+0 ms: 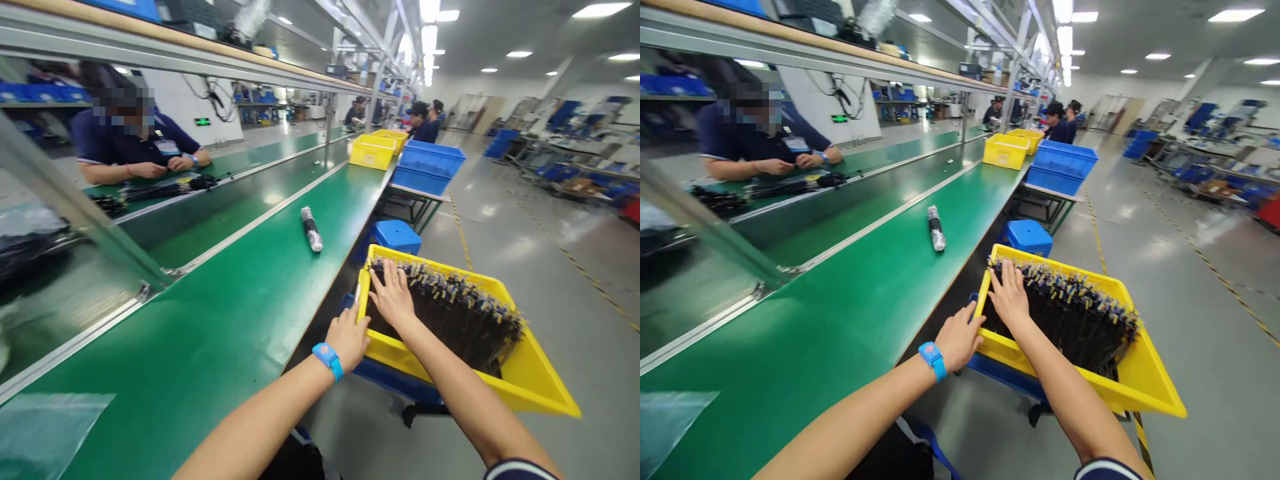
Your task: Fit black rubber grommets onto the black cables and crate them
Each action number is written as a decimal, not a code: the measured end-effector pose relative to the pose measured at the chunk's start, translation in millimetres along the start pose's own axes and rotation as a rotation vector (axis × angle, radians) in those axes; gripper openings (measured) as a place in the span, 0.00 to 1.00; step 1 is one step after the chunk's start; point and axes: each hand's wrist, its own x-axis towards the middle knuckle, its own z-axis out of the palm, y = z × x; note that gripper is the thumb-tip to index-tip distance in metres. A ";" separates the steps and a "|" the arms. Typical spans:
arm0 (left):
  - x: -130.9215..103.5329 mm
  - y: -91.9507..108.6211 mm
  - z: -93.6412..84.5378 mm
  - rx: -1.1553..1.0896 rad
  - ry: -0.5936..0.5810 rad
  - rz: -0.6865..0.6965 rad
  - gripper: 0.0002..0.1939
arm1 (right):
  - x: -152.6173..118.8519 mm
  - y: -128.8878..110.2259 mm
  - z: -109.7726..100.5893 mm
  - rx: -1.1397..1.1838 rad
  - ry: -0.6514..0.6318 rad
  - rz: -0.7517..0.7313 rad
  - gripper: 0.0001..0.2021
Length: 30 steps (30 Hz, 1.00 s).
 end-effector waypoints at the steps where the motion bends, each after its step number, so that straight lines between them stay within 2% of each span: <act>1: -17.8 2.0 -5.7 0.005 -0.002 0.036 0.30 | -7.2 -1.3 -3.5 0.008 0.009 0.003 0.27; 2: -37.5 4.2 -11.7 0.010 0.004 0.057 0.34 | -13.7 -2.5 -7.4 0.025 0.015 -0.010 0.23; 5: -101.4 8.0 -29.0 0.156 0.033 0.212 0.34 | -20.8 -7.9 -17.0 0.040 0.092 -0.068 0.16; 7: -145.0 3.0 -37.3 0.250 0.103 0.135 0.33 | -12.4 -20.8 -20.5 0.132 0.225 -0.146 0.14; 9: -192.2 -10.7 -40.9 0.318 0.199 -0.069 0.36 | 0.7 -47.1 -24.0 0.294 0.320 -0.233 0.16; 11: -245.5 -30.4 -39.7 0.407 0.326 -0.351 0.37 | 12.2 -83.4 -28.0 0.455 0.337 -0.359 0.18; 14: -330.2 -62.1 -33.8 0.604 0.524 -0.805 0.32 | 28.9 -137.1 -25.6 0.626 0.334 -0.483 0.19; 16: -380.1 -80.4 -30.9 0.689 0.617 -1.065 0.30 | 49.2 -163.0 -11.0 0.690 0.329 -0.440 0.20; 18: -417.8 -94.2 -29.6 0.651 0.604 -1.226 0.28 | 80.3 -179.4 14.0 0.737 0.314 -0.260 0.24; 21: -450.8 -104.4 -30.4 0.475 0.521 -1.235 0.19 | 135.1 -191.3 58.3 0.803 0.233 0.135 0.38; 23: -462.7 -106.7 -37.1 0.426 0.544 -1.179 0.19 | 165.2 -193.2 83.1 0.808 0.211 0.262 0.44; 24: -467.4 -108.5 -44.4 0.419 0.604 -1.139 0.19 | 176.6 -192.3 93.0 0.813 0.192 0.295 0.45; 25: -471.7 -112.0 -55.3 0.410 0.693 -1.096 0.18 | 185.7 -190.2 101.1 0.817 0.166 0.320 0.45; 27: -479.2 -127.1 -87.8 0.415 0.932 -1.029 0.15 | 198.6 -182.4 111.9 0.819 0.131 0.369 0.43; 28: -482.0 -139.7 -108.6 0.435 1.049 -1.048 0.14 | 203.7 -177.5 114.1 0.828 0.174 0.382 0.40; 29: -483.8 -155.6 -131.0 0.456 1.116 -1.072 0.13 | 208.4 -172.4 113.7 0.859 0.258 0.325 0.37; 30: -484.3 -174.4 -153.7 0.468 1.164 -1.089 0.14 | 212.9 -168.0 110.0 0.920 0.341 0.200 0.35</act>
